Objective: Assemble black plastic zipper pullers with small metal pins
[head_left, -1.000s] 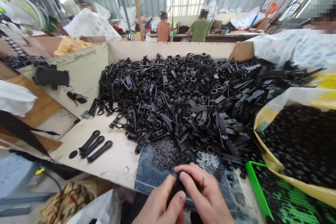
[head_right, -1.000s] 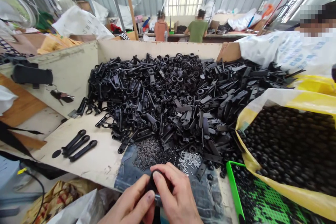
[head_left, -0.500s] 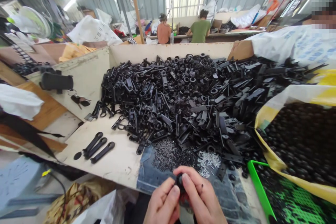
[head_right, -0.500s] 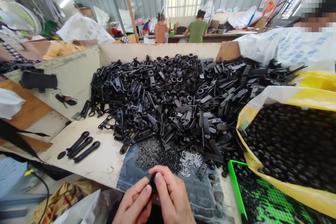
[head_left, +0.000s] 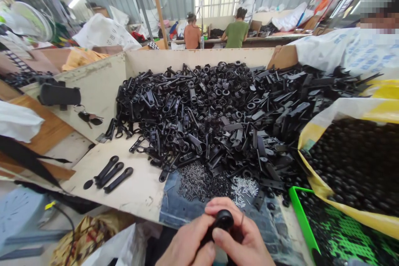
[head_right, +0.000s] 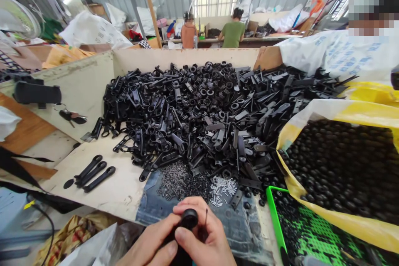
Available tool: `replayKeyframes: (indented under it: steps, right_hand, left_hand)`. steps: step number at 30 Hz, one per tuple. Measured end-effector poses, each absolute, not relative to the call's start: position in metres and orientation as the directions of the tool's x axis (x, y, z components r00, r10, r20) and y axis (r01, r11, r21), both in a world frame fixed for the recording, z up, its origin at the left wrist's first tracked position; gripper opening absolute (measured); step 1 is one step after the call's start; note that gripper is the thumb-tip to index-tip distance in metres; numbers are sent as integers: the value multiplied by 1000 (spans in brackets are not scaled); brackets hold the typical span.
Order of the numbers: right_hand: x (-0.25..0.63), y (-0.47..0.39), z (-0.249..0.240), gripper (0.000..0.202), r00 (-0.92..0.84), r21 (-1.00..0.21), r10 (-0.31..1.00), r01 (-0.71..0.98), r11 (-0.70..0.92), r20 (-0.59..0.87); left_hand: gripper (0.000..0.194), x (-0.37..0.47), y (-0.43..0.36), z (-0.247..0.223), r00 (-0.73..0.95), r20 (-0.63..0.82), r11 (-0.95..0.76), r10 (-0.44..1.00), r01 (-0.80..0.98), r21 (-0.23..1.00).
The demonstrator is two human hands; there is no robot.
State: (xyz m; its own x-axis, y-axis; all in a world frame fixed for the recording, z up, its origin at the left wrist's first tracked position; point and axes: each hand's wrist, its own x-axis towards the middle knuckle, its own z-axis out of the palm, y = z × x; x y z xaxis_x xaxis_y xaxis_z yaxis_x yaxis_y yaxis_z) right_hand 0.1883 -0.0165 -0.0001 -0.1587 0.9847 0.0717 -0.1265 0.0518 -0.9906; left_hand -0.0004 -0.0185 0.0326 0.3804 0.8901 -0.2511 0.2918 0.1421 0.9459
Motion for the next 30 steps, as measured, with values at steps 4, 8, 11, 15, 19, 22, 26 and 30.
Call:
replayKeyframes:
  steps: [4, 8, 11, 15, 19, 22, 26, 30]
  right_hand:
    - [193, -21, 5, 29, -158, -992, 985, -97, -82, -66]
    - [189, -31, 3, 28, -258, -987, 953, 19, -159, -158]
    - [188, -40, 2, 27, -195, -984, 973, 150, -95, -123]
    - [189, -49, 15, 23, -156, -967, 980, 241, -84, -124]
    - [185, -52, 24, 27, -159, -972, 983, 227, -52, -90]
    - [179, -48, 24, 33, -179, -979, 981, 203, -30, -67]
    - [169, -32, 18, 41, -273, -973, 941, -58, -224, -201]
    - [166, -12, 15, 46, -274, -792, 886, -403, -458, -373]
  left_hand:
    - [66, -9, -16, 26, 313, -221, 146, 924, 246, 958]
    - [82, -6, -10, 36, 529, -209, 60, 822, 284, 957]
    - [62, 1, -8, 41, 654, -130, -42, 745, 241, 970]
    - [59, 4, -16, 37, 613, 80, -202, 786, 132, 970]
    - [60, 0, -26, 35, 613, 47, -193, 789, 174, 966]
    - [58, 0, -28, 38, 597, -31, -103, 801, 189, 977]
    - [61, 7, -22, 39, 558, -252, 212, 791, 137, 968]
    - [96, 8, -14, 38, 565, -328, 494, 757, -167, 853]
